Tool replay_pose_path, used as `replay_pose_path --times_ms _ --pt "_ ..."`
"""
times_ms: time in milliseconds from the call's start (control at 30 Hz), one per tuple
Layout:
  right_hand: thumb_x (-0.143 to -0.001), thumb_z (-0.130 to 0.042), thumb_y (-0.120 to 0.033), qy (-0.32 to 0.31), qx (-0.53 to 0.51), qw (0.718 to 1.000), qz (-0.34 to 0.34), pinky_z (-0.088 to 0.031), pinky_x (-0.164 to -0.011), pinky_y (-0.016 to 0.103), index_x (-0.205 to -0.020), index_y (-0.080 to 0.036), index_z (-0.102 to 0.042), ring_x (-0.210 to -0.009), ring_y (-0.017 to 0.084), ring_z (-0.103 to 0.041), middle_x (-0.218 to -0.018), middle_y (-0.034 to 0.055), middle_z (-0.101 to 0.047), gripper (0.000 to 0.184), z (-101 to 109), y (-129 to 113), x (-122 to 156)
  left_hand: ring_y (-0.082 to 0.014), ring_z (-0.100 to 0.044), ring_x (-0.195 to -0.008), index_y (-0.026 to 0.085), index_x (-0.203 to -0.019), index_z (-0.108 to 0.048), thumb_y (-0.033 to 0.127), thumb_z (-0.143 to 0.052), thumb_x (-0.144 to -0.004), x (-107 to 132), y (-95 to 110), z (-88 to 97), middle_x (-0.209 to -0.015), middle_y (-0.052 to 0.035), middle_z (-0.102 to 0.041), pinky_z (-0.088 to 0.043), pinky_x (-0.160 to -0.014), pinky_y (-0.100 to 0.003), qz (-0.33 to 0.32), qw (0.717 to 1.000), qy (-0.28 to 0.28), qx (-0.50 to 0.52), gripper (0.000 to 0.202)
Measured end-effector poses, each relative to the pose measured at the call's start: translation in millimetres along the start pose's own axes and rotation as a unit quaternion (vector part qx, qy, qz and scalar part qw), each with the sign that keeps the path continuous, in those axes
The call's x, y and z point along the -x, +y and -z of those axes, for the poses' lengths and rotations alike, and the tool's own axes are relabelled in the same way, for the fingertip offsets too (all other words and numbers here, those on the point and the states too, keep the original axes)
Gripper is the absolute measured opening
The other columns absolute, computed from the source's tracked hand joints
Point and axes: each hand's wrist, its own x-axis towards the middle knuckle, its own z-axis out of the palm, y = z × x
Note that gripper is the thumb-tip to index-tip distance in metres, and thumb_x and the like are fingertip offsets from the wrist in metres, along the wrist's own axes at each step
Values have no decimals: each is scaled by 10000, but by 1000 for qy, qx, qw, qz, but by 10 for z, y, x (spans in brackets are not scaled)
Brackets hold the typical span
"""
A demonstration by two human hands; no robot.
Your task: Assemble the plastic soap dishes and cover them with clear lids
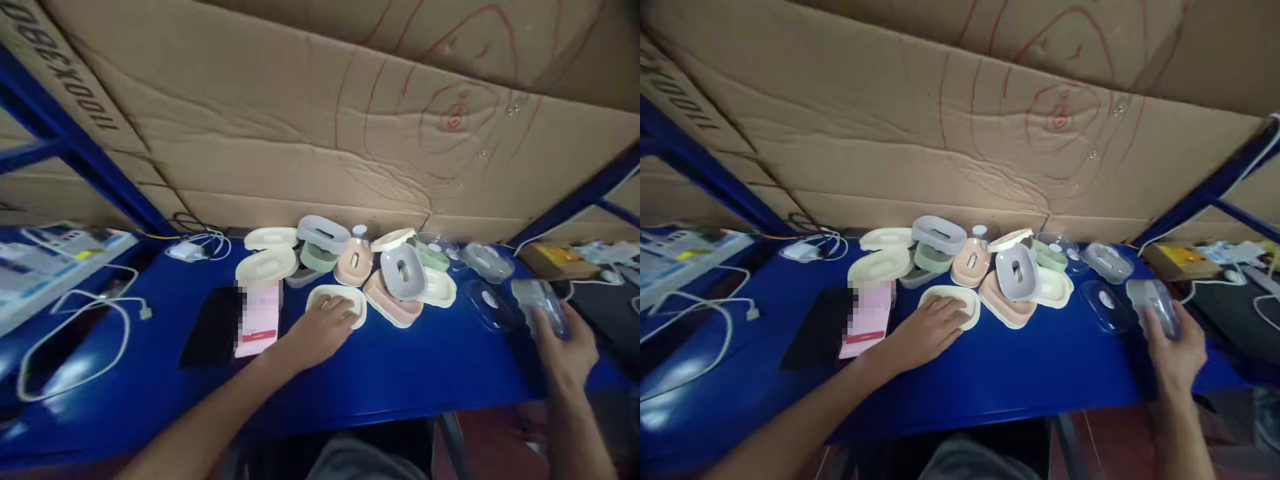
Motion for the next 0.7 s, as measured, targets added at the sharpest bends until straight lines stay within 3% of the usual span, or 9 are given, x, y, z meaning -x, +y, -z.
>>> replay_pose_path --times_ms 100,200,300,367,533,700 --pt "-857 -703 -717 -34 -59 987 143 -534 -1080 638 -1454 -311 -679 -1291 450 -675 -1372 185 -724 722 56 -628 106 -296 -610 -1279 207 -1323 -652 259 -560 -1095 25 18 14 -1329 -94 -691 -412 -1093 -470 -1 1000 0 -5 251" --pt "-876 -759 -655 -139 -119 940 289 -510 -1146 587 -1507 -354 -615 -1375 395 -620 -1504 141 -635 714 -24 -1365 156 -299 -598 -1299 211 -1331 -648 248 -574 -1087 30 21 18 -1331 -95 -688 -406 -1099 -470 0 1000 4 -4 257" --pt "-893 -754 -666 -197 -155 891 378 -462 -1183 620 -1489 -322 -628 -1393 401 -588 -1535 150 -590 700 -307 -2047 134 -302 -596 -1295 210 -1323 -652 244 -584 -1080 20 11 27 -1327 -92 -686 -415 -1088 -468 0 1000 4 3 255" --pt "-893 -733 -702 -218 -166 878 393 -440 -1189 642 -1467 -307 -648 -1412 416 -558 -1550 157 -568 702 -561 -2374 89 -301 -603 -1277 206 -1298 -661 256 -589 -1078 15 4 39 -1316 -93 -687 -426 -1074 -464 -2 1000 0 7 238" --pt "-884 -723 -732 -299 -205 862 355 -422 -1212 618 -1435 -258 -673 -1427 404 -554 -1521 177 -578 728 -1048 -2762 -68 -300 -609 -1259 197 -1274 -664 264 -592 -1073 23 -6 47 -1295 -101 -686 -435 -1054 -461 -5 1000 -7 3 224" --pt "-865 -766 -675 -349 -251 844 322 -443 -1204 582 -1346 -267 -699 -1392 371 -590 -1471 151 -618 635 -1186 -2902 -184 -298 -614 -1248 190 -1287 -652 260 -557 -1087 39 -7 19 -1278 -109 -690 -434 -1044 -464 -9 1000 0 -12 232"
